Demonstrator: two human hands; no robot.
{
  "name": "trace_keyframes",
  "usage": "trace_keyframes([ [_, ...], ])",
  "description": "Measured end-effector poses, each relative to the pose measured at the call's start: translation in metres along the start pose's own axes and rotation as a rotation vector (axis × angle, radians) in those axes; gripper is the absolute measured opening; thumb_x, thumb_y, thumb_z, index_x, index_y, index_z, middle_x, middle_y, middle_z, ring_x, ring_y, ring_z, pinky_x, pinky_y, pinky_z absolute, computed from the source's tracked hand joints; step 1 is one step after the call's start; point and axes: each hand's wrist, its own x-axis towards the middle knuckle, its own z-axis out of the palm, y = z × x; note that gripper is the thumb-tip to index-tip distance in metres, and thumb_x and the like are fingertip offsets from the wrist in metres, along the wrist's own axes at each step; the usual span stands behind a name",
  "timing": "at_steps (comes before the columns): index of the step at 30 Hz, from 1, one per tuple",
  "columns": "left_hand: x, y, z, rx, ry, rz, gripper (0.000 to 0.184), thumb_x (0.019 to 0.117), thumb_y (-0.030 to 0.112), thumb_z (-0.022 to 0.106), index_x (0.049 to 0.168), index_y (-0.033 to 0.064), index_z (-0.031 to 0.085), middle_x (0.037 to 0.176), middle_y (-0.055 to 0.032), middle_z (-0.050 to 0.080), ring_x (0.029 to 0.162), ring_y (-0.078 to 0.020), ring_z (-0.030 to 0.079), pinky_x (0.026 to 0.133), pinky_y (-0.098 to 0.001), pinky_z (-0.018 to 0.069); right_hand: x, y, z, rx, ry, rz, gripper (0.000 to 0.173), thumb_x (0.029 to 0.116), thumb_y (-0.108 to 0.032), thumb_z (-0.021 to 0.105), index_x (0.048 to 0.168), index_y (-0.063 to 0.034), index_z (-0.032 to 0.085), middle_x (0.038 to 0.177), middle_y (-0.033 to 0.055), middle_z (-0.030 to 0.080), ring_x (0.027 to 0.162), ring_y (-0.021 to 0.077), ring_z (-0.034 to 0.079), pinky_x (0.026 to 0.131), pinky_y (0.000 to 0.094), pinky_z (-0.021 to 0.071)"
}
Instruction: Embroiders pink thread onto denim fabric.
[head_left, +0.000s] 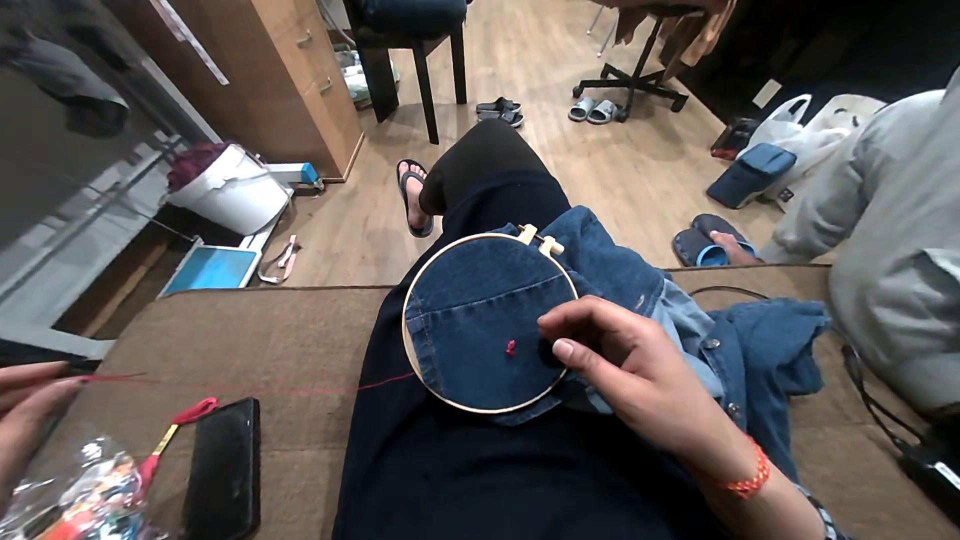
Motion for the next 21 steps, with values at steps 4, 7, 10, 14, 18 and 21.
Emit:
trace_keyframes([
  [4, -0.020, 0.006, 0.015, -0.193, -0.413, 0.471, 0.017, 0.0928, 0.013, 0.071, 0.107, 0.0035, 0.068, 0.098, 0.0043, 0.074, 0.089, -0.0006, 0.069, 0.083, -0.0221, 0.0579, -0.009, -0.013, 0.008, -0.072, 0.062, -0.074, 0.015, 0.1000, -0.021, 0.062, 0.112, -0.0164, 0.070, 0.100, -0.0058, 0.070, 0.085, 0.0063, 0.068, 0.073, 0.0237, 0.0609],
  [7, -0.056, 0.058, 0.047, -0.151, -0.630, 0.697, 0.013, 0.1018, 0.024, 0.064, 0.109, 0.0182, 0.074, 0.098, 0.0016, 0.074, 0.096, -0.0039, 0.066, 0.089, -0.0247, 0.0528, -0.020, -0.027, 0.020, -0.024, 0.020, -0.160, 0.021, 0.1030, -0.024, 0.061, 0.112, -0.0080, 0.070, 0.104, 0.0000, 0.072, 0.093, 0.0065, 0.070, 0.082, 0.0259, 0.0616],
  [10, -0.089, 0.093, 0.070, -0.269, -0.752, 0.884, 0.015, 0.1033, 0.009, 0.058, 0.106, 0.0103, 0.073, 0.100, -0.0048, 0.075, 0.102, -0.0115, 0.066, 0.096, -0.0259, 0.0494, -0.033, -0.047, 0.033, 0.237, -0.200, -0.095, 0.034, 0.1038, -0.025, 0.061, 0.119, 0.0056, 0.063, 0.117, 0.0143, 0.071, 0.111, 0.0156, 0.069, 0.099, 0.0346, 0.0573],
  [14, -0.111, 0.109, 0.088, -0.393, -0.726, 1.020, 0.011, 0.1018, 0.002, 0.059, 0.102, 0.0034, 0.069, 0.104, -0.0119, 0.073, 0.106, -0.0179, 0.067, 0.098, -0.0255, 0.0503, -0.041, -0.050, 0.050, 0.536, -0.394, 0.028, 0.038, 0.1018, -0.016, 0.060, 0.125, 0.0123, 0.053, 0.117, 0.0187, 0.066, 0.111, 0.0174, 0.067, 0.099, 0.0352, 0.0546],
  [18, -0.114, 0.109, 0.093, -0.439, -0.623, 1.028, 0.004, 0.0995, 0.003, 0.063, 0.098, 0.0029, 0.067, 0.105, -0.0114, 0.071, 0.105, -0.0152, 0.067, 0.097, -0.0228, 0.0519, -0.040, -0.046, 0.047, 0.660, -0.458, 0.155, 0.026, 0.1013, -0.009, 0.059, 0.123, 0.0045, 0.051, 0.104, 0.0084, 0.064, 0.083, 0.0094, 0.068, 0.072, 0.0284, 0.0598],
  [21, -0.112, 0.106, 0.093, -0.486, -0.594, 1.013, 0.004, 0.0992, 0.002, 0.063, 0.099, 0.0034, 0.067, 0.107, -0.0096, 0.071, 0.107, -0.0131, 0.067, 0.098, -0.0224, 0.0526, -0.040, -0.041, 0.049, 0.629, -0.459, 0.180, 0.015, 0.1022, -0.010, 0.059, 0.111, 0.0019, 0.057, 0.088, 0.0010, 0.060, 0.074, 0.0022, 0.058, 0.066, 0.0199, 0.0496],
])
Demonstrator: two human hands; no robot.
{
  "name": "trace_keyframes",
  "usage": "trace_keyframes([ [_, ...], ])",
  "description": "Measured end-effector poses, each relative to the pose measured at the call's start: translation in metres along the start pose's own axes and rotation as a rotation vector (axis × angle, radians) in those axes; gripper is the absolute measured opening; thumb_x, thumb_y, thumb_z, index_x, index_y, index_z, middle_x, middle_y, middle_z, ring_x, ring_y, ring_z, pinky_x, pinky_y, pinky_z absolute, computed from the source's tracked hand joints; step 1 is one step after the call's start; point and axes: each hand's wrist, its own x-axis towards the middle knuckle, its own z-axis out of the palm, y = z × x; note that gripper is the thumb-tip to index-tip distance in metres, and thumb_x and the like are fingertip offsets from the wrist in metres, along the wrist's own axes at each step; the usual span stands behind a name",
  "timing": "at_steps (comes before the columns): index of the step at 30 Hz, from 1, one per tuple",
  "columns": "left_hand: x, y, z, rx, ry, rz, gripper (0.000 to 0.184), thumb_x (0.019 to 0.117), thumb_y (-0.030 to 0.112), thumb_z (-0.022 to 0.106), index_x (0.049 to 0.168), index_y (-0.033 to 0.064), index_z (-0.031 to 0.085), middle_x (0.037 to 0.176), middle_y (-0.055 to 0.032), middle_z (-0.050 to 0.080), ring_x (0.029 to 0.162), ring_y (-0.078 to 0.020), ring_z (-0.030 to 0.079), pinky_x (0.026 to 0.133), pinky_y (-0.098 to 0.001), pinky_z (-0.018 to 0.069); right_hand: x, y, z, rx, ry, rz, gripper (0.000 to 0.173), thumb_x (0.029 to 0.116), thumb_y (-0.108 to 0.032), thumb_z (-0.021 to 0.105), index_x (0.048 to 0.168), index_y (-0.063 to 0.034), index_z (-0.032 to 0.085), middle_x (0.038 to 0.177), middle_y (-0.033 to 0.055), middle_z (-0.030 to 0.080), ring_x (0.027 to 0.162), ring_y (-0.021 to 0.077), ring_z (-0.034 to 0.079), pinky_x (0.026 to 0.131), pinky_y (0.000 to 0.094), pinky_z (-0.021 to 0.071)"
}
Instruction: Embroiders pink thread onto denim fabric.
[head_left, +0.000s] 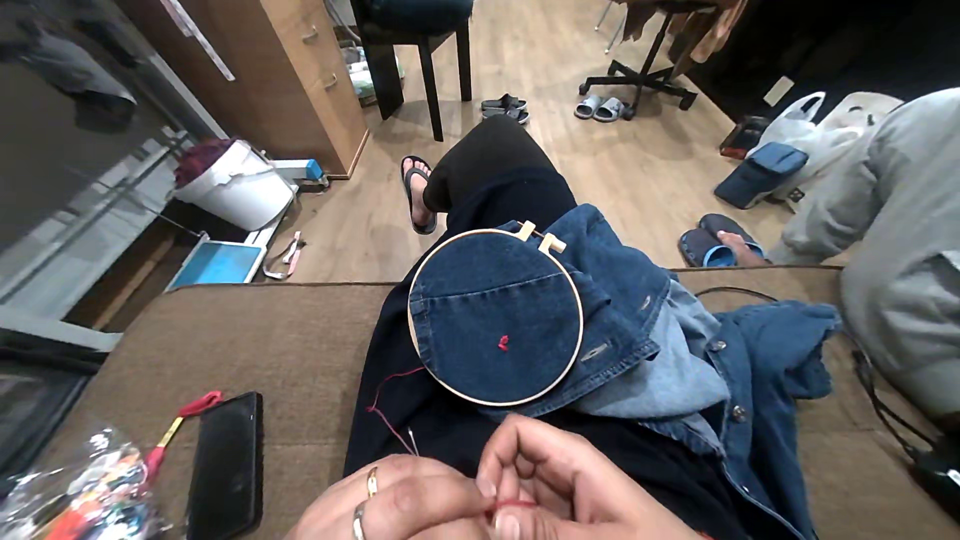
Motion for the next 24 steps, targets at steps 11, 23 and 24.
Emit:
trace_keyframes([
  [11, -0.008, -0.015, -0.017, -0.060, 0.098, -0.046, 0.007, 0.0978, 0.006, 0.068, 0.104, 0.0081, 0.065, 0.102, -0.0015, 0.072, 0.103, -0.0082, 0.069, 0.093, -0.0226, 0.0576, 0.000, 0.004, -0.001, -0.244, 0.190, -0.077, 0.015, 0.0991, -0.016, 0.067, 0.099, -0.0012, 0.072, 0.065, -0.0036, 0.051, 0.056, -0.0027, 0.041, 0.051, 0.0141, 0.0326],
  [23, 0.006, -0.026, 0.004, -0.098, 0.184, -0.093, 0.016, 0.0963, 0.021, 0.073, 0.109, 0.0169, 0.066, 0.110, 0.0064, 0.071, 0.108, -0.0053, 0.066, 0.095, -0.0223, 0.0562, 0.002, 0.002, -0.002, -0.353, 0.194, -0.157, 0.020, 0.1024, -0.017, 0.063, 0.097, 0.0016, 0.067, 0.082, 0.0056, 0.064, 0.070, 0.0023, 0.057, 0.062, 0.0163, 0.0470],
  [24, 0.006, -0.039, 0.008, -0.081, 0.234, -0.128, 0.016, 0.0980, 0.028, 0.071, 0.112, 0.0211, 0.068, 0.112, 0.0098, 0.071, 0.109, -0.0045, 0.067, 0.094, -0.0232, 0.0573, 0.002, 0.004, -0.004, -0.369, 0.195, -0.154, 0.020, 0.1018, -0.018, 0.064, 0.095, 0.0007, 0.068, 0.082, 0.0053, 0.064, 0.072, 0.0024, 0.058, 0.064, 0.0162, 0.0477],
])
